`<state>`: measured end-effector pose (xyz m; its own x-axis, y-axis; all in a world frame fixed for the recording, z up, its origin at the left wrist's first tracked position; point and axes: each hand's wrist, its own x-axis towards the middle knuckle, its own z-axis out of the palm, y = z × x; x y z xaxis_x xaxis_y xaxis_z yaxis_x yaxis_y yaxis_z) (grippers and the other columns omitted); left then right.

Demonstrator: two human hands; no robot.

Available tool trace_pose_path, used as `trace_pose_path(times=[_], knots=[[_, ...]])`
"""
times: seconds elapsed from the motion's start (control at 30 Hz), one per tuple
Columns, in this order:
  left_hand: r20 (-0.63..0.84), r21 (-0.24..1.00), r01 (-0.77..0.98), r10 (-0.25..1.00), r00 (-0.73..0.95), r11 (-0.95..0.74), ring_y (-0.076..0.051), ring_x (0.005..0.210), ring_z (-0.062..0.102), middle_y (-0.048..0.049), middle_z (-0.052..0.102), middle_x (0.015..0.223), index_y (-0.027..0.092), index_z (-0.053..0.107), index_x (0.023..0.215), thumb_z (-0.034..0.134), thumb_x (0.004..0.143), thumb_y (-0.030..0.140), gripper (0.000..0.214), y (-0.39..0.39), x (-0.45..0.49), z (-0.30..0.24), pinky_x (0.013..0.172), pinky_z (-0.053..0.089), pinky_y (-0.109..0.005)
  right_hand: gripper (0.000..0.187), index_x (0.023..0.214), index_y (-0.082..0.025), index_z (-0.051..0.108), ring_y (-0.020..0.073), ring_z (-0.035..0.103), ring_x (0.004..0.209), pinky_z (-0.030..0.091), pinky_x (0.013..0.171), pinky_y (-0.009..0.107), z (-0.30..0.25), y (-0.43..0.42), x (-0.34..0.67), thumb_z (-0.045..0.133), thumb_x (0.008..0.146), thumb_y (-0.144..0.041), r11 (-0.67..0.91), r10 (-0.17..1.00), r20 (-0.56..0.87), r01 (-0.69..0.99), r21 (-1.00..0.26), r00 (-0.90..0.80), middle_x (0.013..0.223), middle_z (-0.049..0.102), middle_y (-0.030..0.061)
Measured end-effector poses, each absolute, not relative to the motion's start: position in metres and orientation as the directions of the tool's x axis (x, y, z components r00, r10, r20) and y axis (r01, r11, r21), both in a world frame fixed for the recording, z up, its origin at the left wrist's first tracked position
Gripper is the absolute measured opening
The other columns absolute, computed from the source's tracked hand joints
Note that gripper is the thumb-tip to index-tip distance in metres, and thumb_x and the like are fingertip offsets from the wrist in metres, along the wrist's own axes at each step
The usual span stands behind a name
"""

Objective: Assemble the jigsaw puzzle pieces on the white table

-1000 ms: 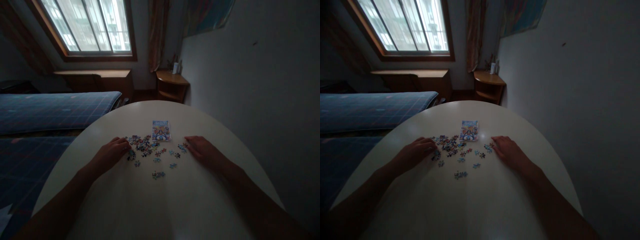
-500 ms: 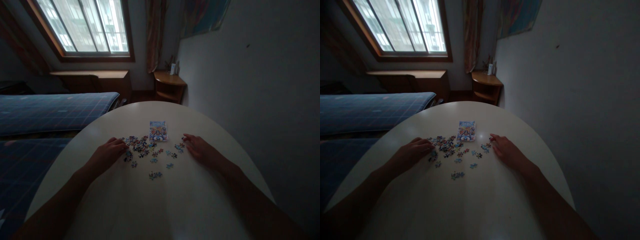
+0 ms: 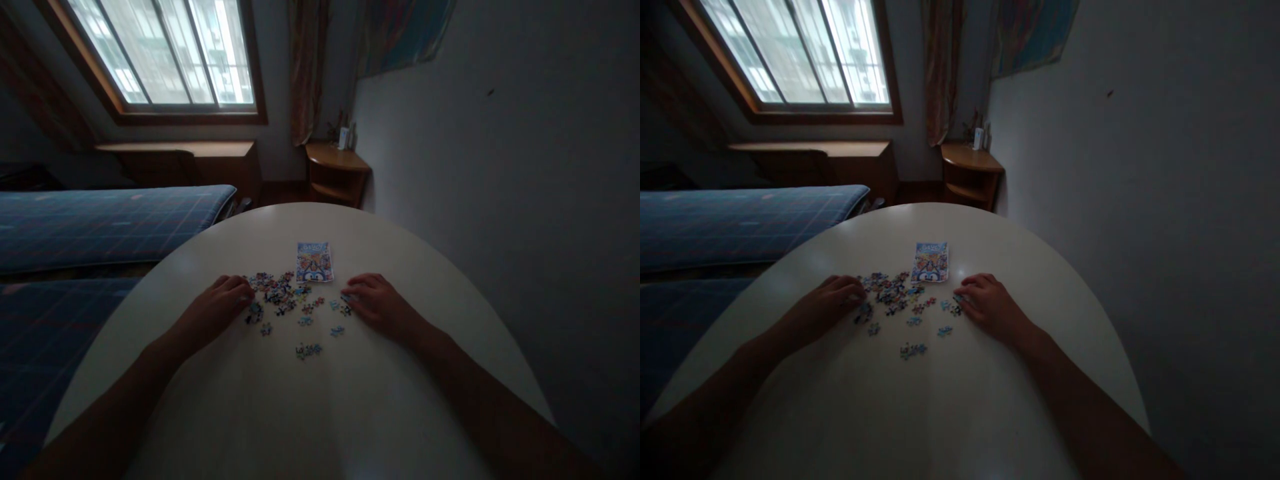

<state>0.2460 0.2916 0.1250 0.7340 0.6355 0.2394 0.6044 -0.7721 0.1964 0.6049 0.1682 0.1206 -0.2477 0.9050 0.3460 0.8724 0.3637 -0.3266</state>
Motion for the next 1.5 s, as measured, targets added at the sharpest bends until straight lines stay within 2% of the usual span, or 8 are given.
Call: trace_pose_path(times=[0.27,0.4,0.63,0.77,0.9,1.03,1.23,1.5], knots=[[0.354,0.188,0.642,0.661,0.662,-0.744,-0.025,0.097,0.061,-0.009,0.068,0.104,0.022,0.068,0.098,0.045,0.096,0.034,0.026,0.276,0.264,0.13,0.088,0.051,-0.042,0.018,0.096,-0.021,0.066,0.0255,0.059,0.104,0.046,0.095,0.045,0.127,0.169,0.591,0.069,0.079,-0.021,0.346,0.904,0.376,0.862,-0.369,-0.202,0.103,0.069,0.0084],[0.412,0.403,0.561,0.69,0.594,-0.723,-0.021,0.089,0.065,-0.0073,0.071,0.096,0.021,0.067,0.095,0.047,0.095,0.033,0.023,0.242,0.291,0.129,0.083,0.053,-0.036,0.02,0.098,-0.023,0.065,0.0247,0.062,0.101,0.045,0.094,0.043,0.134,0.165,0.577,0.071,0.078,-0.022,0.37,0.867,0.464,0.861,-0.349,-0.184,0.102,0.071,0.0062],[0.159,0.853,0.347,0.828,0.538,-0.39,-0.017,0.08,0.07,-0.006,0.075,0.1,0.022,0.066,0.108,0.053,0.091,0.033,0.025,0.191,0.331,0.128,0.066,0.055,-0.026,0.02,0.096,-0.024,0.066,0.0207,0.067,0.089,0.046,0.084,0.036,0.142,0.151,0.54,0.076,0.08,-0.033,0.5,0.725,0.667,0.797,-0.338,-0.172,0.089,0.074,0.0022],[0.06,0.95,0.232,0.851,0.521,-0.209,-0.018,0.077,0.07,-0.006,0.074,0.085,0.017,0.068,0.097,0.057,0.086,0.038,0.026,0.188,0.336,0.132,0.066,0.055,-0.025,0.024,0.091,-0.023,0.065,0.0193,0.067,0.084,0.047,0.08,0.034,0.139,0.149,0.53,0.078,0.078,-0.038,0.559,0.674,0.723,0.744,-0.366,-0.151,0.085,0.074,0.0014],[0.022,0.956,0.244,0.868,0.496,-0.164,-0.016,0.069,0.069,-0.0045,0.073,0.078,0.017,0.069,0.089,0.059,0.083,0.035,0.022,0.191,0.335,0.134,0.058,0.053,-0.022,0.02,0.08,-0.023,0.063,0.019,0.067,0.084,0.046,0.08,0.034,0.138,0.15,0.525,0.075,0.082,-0.038,0.592,0.672,0.717,0.716,-0.37,-0.185,0.08,0.074,0.0008],[0.069,0.915,0.317,0.87,0.489,-0.251,-0.016,0.071,0.069,-0.0042,0.074,0.082,0.018,0.071,0.091,0.057,0.082,0.03,0.02,0.197,0.331,0.133,0.06,0.052,-0.023,0.018,0.087,-0.023,0.065,0.0194,0.067,0.088,0.044,0.084,0.034,0.141,0.149,0.53,0.073,0.084,-0.039,0.612,0.688,0.67,0.719,-0.329,-0.279,0.084,0.075,0.0003],[0.182,0.686,0.549,0.844,0.505,-0.477,-0.015,0.068,0.065,-0.0006,0.073,0.079,0.023,0.073,0.093,0.055,0.082,0.022,0.022,0.208,0.32,0.126,0.068,0.05,-0.027,0.007,0.091,-0.022,0.065,0.0215,0.065,0.091,0.043,0.085,0.037,0.139,0.153,0.567,0.07,0.085,-0.022,0.427,0.834,0.496,0.854,-0.299,-0.243,0.089,0.073,0.0032],[0.201,0.471,0.641,0.781,0.591,-0.606,-0.015,0.071,0.065,-0.0003,0.072,0.087,0.026,0.074,0.093,0.058,0.084,0.021,0.019,0.211,0.313,0.121,0.069,0.052,-0.028,0.02,0.1,-0.027,0.073,0.0253,0.061,0.101,0.046,0.089,0.044,0.132,0.159,0.6,0.075,0.08,-0.03,0.321,0.923,0.308,0.899,-0.297,-0.228,0.105,0.07,0.0063]])
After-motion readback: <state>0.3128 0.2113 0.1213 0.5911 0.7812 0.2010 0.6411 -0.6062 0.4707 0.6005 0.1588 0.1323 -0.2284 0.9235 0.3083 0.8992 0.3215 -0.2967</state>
